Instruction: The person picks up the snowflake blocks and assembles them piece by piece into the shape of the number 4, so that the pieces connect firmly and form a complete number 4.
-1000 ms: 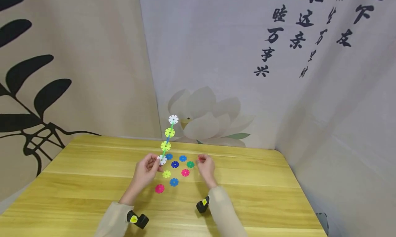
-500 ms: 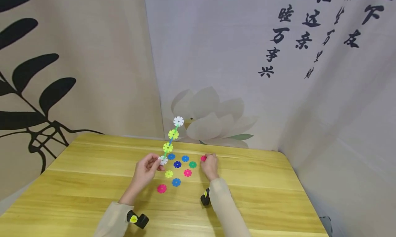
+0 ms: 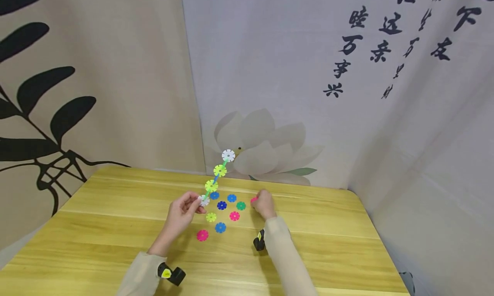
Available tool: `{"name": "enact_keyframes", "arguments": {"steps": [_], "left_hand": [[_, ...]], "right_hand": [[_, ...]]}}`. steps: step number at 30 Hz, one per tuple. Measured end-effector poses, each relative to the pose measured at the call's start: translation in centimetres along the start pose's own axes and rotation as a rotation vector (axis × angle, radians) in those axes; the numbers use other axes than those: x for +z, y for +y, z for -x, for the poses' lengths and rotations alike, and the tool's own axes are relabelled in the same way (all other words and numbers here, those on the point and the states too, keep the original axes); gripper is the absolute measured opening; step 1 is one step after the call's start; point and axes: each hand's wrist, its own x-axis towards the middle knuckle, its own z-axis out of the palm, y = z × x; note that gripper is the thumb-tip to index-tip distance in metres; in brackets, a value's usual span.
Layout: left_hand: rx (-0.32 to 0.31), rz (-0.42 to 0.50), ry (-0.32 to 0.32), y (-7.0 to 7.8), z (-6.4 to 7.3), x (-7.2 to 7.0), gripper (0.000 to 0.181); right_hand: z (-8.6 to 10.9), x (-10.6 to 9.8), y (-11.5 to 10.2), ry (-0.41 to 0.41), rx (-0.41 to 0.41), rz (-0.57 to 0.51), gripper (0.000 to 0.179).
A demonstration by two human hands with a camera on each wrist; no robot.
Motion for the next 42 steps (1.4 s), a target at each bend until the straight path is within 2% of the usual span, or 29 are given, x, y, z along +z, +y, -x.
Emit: {"name": "enact_keyframes", "arguments": {"steps": [3,7,11,17,25,29,34,42], "left_hand": [[0.013,-0.004,0.001,-0.1,0.0,0.0,0.007],[0.024,-0.011,0.003,-0.3,0.0,0.0,0.007],[0.023,-0.022,0.004,-0.3,0.0,0.0,0.007],[0.006,-0.017,0.001,-0.3,0.0,0.1,0.007],[0.0,-0.013,-0.002,-0.4,-0.2,0.2,0.007],[-0.008,-0.004,0.0,-0.4,-0.2,0.3,0.007],[-0.007,-0.005,-0.008,-0.3,-0.3,0.5,0.007],[-0.028,-0.015,-0.02,0.1,-0.2,0.7,0.008]], "right_hand": [[0.4,0.1,0.1,0.046,-0.024,-0.074,0.019],[1.1,0.2,-0.2,0.071,-0.007,-0.272,0.013],[2.2,-0.2,-1.4,0.04,0.055,-0.514,0.014],[4.5,-1.1,-3.7,-0.045,0.022,-0.701,0.02],[6.9,-2.1,-6.3,-0.167,-0.039,-0.839,0.027],[7.6,-2.0,-7.4,-0.216,-0.121,-0.894,0.03],[8.1,-1.6,-8.2,-0.221,-0.216,-0.945,0.03],[8.2,-1.1,-8.5,-0.195,-0.249,-0.942,0.027]]}}
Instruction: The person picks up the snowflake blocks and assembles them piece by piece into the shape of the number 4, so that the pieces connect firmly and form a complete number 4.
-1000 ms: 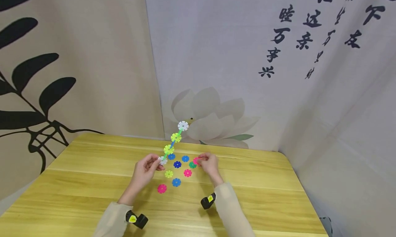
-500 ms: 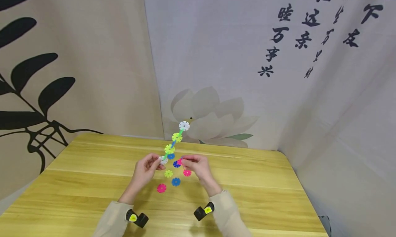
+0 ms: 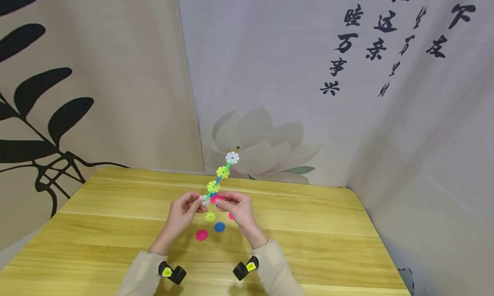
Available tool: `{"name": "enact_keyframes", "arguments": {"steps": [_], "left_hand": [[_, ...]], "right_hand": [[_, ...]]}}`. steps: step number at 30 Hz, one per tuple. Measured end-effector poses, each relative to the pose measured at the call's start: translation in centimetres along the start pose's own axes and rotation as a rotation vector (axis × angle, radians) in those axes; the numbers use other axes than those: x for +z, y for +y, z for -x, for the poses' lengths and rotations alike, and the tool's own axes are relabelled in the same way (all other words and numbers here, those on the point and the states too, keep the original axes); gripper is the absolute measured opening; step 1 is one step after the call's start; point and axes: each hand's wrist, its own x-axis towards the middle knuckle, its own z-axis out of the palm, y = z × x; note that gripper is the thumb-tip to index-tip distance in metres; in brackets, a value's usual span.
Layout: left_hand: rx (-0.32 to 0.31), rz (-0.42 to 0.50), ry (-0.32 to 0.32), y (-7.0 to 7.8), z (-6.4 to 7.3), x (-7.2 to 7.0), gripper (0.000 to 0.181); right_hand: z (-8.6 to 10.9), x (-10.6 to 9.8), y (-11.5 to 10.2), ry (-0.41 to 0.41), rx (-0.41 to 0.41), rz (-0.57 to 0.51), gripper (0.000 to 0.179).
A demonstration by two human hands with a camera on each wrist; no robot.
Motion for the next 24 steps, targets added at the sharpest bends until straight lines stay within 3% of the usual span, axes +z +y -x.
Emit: {"name": "enact_keyframes", "arguments": {"steps": [8,16,24], "left_hand": [[0.009,0.012,-0.032,0.2,0.1,-0.1,0.008],[-0.021,0.016,-0.027,0.3,0.0,-0.3,0.006],[-0.041,0.042,-0.016,-2.5,-0.5,-0.5,0.005]], "right_hand": [[-0.1,0.1,0.6,-0.002,-0.005,-0.017,0.025],[-0.2,0.4,1.4,-0.033,-0.073,-0.083,0.024],[-0.2,0.7,2.3,-0.071,-0.084,-0.132,0.028]]}}
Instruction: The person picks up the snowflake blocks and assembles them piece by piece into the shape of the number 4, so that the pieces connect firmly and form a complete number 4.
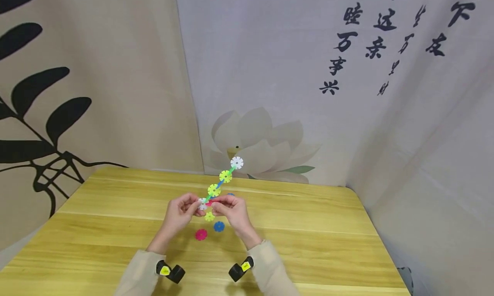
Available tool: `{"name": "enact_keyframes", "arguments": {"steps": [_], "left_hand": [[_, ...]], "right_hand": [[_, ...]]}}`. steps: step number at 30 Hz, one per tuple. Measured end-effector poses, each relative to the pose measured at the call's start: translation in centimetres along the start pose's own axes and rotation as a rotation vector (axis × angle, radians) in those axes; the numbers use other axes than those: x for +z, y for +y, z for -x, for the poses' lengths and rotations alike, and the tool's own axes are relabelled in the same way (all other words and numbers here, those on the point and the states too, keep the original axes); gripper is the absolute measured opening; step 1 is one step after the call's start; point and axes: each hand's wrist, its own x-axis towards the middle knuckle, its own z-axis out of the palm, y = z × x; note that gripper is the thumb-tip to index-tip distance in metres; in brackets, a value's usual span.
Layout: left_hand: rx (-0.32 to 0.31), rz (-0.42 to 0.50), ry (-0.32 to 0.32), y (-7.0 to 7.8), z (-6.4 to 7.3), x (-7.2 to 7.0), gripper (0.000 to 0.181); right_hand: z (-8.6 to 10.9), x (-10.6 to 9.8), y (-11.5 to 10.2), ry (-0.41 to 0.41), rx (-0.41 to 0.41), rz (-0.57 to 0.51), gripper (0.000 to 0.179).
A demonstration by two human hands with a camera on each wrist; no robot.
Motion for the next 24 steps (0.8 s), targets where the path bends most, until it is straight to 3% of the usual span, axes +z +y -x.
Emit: {"name": "enact_keyframes", "arguments": {"steps": [7,13,18,20,24], "left_hand": [[0.026,0.042,0.008,-0.6,0.0,0.3,0.005],[0.005,0.003,0.022,1.8,0.4,0.7,0.006],[0.042,-0.001,0.059,0.2,-0.1,0.1,0.005],[0.056,-0.006,0.07,-0.6,-0.3,0.0,0.005],[0.066,0.011,0.073,-0.7,-0.4,-0.1,0.005]], "right_hand": [[0.3,0.1,0.2,0.028,0.007,-0.005,0.029],[0.6,-0.7,0.8,0.155,0.053,-0.011,0.03],[0.5,-2.8,1.9,0.236,0.151,0.223,0.027],[0.4,-3.6,2.5,0.239,0.164,0.359,0.026],[0.0,-4.6,3.9,0.204,0.158,0.56,0.024]]}}
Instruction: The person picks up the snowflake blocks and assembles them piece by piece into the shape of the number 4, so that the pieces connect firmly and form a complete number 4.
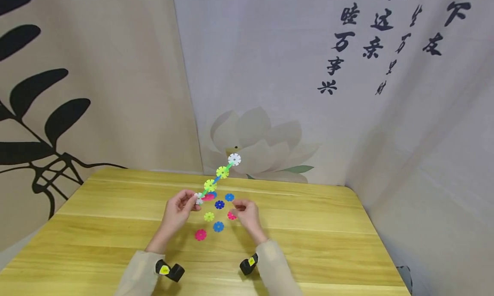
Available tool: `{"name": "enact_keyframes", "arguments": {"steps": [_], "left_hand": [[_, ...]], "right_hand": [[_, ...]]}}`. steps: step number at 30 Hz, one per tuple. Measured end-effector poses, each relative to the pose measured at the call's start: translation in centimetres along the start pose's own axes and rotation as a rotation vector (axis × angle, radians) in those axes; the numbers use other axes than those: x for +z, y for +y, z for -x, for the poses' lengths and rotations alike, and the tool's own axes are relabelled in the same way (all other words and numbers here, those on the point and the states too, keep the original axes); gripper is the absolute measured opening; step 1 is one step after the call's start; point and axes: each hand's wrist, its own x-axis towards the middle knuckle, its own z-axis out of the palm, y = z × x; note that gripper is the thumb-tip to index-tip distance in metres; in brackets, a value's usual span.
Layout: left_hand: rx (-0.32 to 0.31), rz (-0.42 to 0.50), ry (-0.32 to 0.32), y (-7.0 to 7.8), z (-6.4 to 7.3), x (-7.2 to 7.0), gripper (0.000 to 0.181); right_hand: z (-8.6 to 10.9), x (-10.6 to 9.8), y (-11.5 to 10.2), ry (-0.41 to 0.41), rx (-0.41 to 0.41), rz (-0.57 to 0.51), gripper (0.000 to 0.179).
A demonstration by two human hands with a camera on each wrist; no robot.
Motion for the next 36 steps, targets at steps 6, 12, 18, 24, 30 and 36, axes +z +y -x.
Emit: {"name": "enact_keyframes", "arguments": {"steps": [6,12,18,24,30,36], "left_hand": [[-0.024,0.028,0.0,0.0,-0.1,0.0,0.006],[-0.051,0.016,0.012,0.2,-0.1,0.1,0.007],[-0.042,0.018,0.031,0.1,-0.3,0.2,0.007],[-0.042,0.04,0.033,0.4,-0.3,0.1,0.008],[-0.067,0.073,0.03,0.7,-0.3,0.1,0.01],[-0.059,0.074,0.027,0.5,-0.3,0.2,0.007]], "right_hand": [[-0.7,0.3,1.1,-0.058,-0.014,0.172,0.026],[-1.0,0.8,0.8,-0.105,0.001,0.325,0.03],[-1.2,1.0,0.1,-0.124,0.0,0.447,0.019],[-1.2,1.0,-0.6,-0.167,0.049,0.537,0.018],[-1.1,0.8,-0.5,-0.18,0.084,0.531,0.024],[-1.0,0.3,-0.4,-0.209,0.105,0.505,0.029]]}}
